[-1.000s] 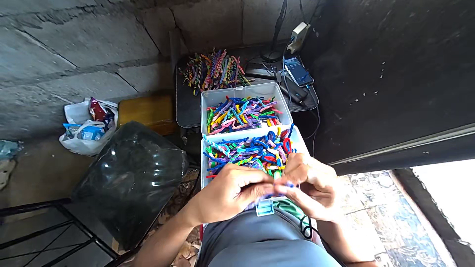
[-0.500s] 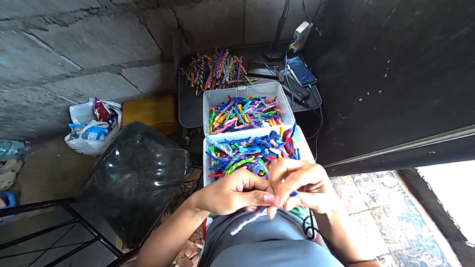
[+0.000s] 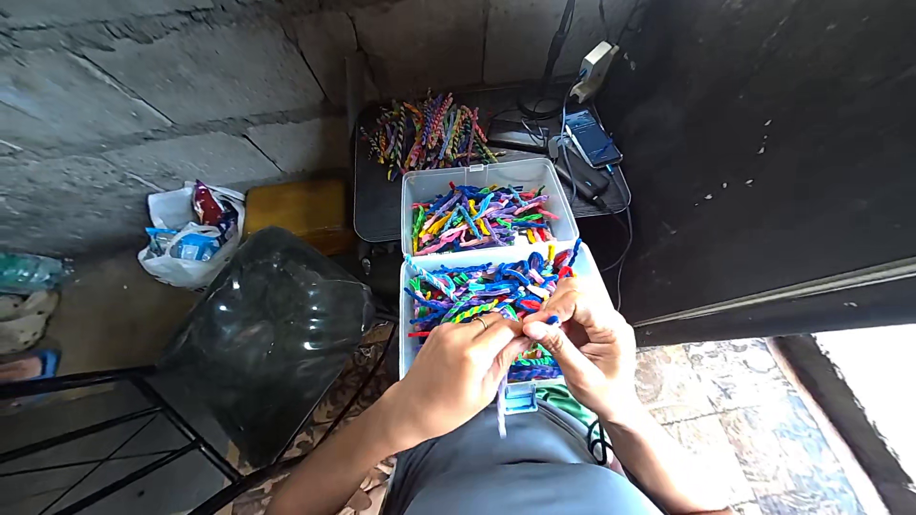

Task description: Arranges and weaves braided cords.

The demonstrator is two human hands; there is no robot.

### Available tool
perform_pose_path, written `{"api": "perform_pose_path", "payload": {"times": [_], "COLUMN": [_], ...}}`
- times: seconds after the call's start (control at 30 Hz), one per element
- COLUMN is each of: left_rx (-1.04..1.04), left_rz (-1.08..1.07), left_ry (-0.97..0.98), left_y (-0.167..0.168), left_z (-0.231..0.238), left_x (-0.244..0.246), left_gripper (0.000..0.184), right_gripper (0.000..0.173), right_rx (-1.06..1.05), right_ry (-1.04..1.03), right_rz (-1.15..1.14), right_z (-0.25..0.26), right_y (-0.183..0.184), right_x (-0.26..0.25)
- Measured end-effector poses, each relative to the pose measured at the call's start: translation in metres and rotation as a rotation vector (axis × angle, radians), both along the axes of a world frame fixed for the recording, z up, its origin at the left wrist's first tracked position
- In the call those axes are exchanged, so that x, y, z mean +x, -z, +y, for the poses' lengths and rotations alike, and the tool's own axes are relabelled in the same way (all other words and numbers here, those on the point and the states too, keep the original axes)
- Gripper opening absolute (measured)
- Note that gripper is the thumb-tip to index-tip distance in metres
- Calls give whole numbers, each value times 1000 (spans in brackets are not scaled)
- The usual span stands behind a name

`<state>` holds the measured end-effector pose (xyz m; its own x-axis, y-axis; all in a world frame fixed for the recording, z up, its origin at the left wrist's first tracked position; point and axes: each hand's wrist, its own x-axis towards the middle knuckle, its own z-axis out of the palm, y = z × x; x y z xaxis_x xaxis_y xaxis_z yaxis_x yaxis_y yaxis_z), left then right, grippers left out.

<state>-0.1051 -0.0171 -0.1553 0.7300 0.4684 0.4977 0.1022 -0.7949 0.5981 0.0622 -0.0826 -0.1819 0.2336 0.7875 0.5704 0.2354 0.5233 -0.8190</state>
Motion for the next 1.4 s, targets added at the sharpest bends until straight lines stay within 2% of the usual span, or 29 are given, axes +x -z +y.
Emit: {"api": "perform_pose_path", "payload": {"times": [0.1, 0.17, 0.23, 0.27, 0.33, 0.5, 0.57, 0.63, 0.67, 0.8, 0.83, 0.9, 0.97, 1.03, 1.1, 1.2, 1.27, 1.3, 1.33, 1.4], "left_rx": [-582, -891, -1046, -1060, -956, -155, 25, -18, -124, -813, -937, -1065, -1070, -943, -666, -82, 92, 46, -88, -468], "left_rz": [-79, -83, -67, -66, -86, -19, 17, 9, -12, -101, -102, -87, -96, -108, -94, 1, 28, 12, -20, -83], "left_ry": [392, 622, 765, 783, 683, 104, -20, 3, 66, 515, 609, 730, 750, 648, 436, 18, -108, -90, -20, 218], "left_y": [-6, -6, -6, -5, -5, -4, -1, -1, -3, -3, -3, -1, -1, -2, -3, -2, 2, 2, 1, -2], "left_z": [12, 17, 19, 19, 17, 5, 1, 2, 4, 14, 16, 17, 17, 16, 12, 1, -5, -5, -3, 5], "left_x": [-10, -11, -10, -9, -8, -5, -3, -3, -4, -10, -9, -8, -6, -6, -7, -3, 1, 1, 0, -7], "left_gripper": [27, 22, 21, 21, 22, 29, 29, 29, 29, 23, 22, 22, 21, 21, 25, 30, 29, 29, 29, 27], "right_gripper": [18, 22, 15, 12, 10, 19, 20, 22, 22, 20, 22, 16, 12, 13, 16, 21, 22, 22, 22, 21], "right_rx": [-55, -12, 54, 80, 91, 12, 21, 7, -17, -55, -27, 53, 109, 99, 59, 25, 15, 3, -15, -47], "right_ry": [-384, -630, -697, -673, -530, -82, 17, 31, -18, -522, -607, -644, -580, -456, -292, -39, 24, 19, -17, -211], "right_rz": [110, 162, 179, 179, 145, -27, -65, -67, -53, 65, 73, 98, 108, 97, 43, -61, -74, -70, -55, 2], "right_z": [3, 6, 8, 8, 5, -1, -1, -1, -1, 3, 5, 7, 6, 4, 1, 1, 1, 1, 1, 2], "right_y": [-3, -4, -4, -4, -4, 0, 3, 2, 0, -5, -5, -5, -4, -3, -2, 3, 6, 5, 4, 0], "right_x": [14, 21, 20, 19, 18, 7, 1, -2, 0, 22, 24, 22, 18, 16, 13, 6, 2, 2, 3, 10]}}
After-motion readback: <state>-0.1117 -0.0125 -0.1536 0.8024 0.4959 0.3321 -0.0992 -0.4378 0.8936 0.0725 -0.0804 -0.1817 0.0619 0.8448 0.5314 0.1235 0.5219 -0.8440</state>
